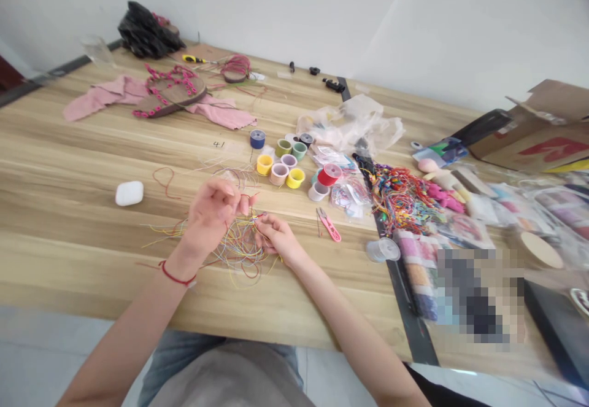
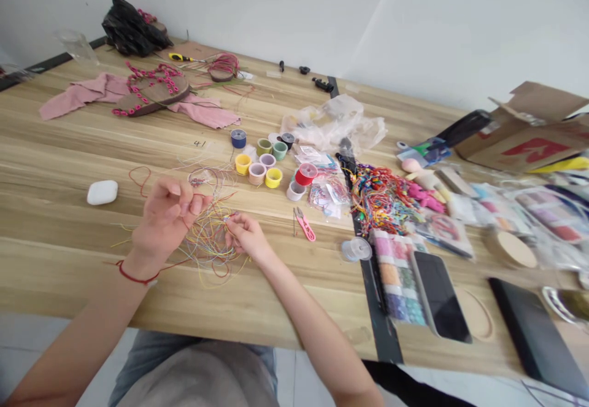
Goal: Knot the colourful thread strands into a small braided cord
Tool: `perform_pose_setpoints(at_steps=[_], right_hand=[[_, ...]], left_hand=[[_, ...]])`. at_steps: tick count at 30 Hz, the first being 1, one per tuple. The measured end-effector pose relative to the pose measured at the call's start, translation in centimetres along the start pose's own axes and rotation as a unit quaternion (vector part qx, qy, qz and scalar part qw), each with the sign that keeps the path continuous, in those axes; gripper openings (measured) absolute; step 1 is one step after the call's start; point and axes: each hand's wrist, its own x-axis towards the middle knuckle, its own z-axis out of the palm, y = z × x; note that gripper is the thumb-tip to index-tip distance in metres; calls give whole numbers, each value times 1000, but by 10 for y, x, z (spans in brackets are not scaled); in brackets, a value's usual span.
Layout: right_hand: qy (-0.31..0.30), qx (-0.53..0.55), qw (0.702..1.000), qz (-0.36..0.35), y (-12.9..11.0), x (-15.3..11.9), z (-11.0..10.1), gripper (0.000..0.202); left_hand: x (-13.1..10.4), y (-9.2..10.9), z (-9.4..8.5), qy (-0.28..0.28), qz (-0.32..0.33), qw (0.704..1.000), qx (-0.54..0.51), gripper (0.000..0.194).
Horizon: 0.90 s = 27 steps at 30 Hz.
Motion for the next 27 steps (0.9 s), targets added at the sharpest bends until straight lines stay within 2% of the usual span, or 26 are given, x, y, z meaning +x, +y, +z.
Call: perform_pose_setpoints(at_steps=[7, 11, 16, 22, 24, 27], right_hand=[[8, 4, 1000, -5, 0, 1, -1, 41], [13, 0, 1000, -6, -2, -1, 0, 40], [17, -1, 1000, -17, -3, -2, 0, 38], [36, 27, 997, -61, 0, 1, -2, 36], [39, 39, 996, -73, 0, 1, -3, 36], [43, 66, 995, -69, -5, -1, -5, 38]], left_hand=[[1, 5, -5, 30, -2, 999, 9, 19], [1, 6, -5, 27, 1, 1000, 11, 20], [-1, 2, -1, -29, -36, 999, 13, 18], [-9, -5, -2, -172, -98, 980, -9, 8], [-11, -8, -3, -184, -109, 977, 16, 7], [-12, -12, -5, -166, -120, 976, 79, 13]])
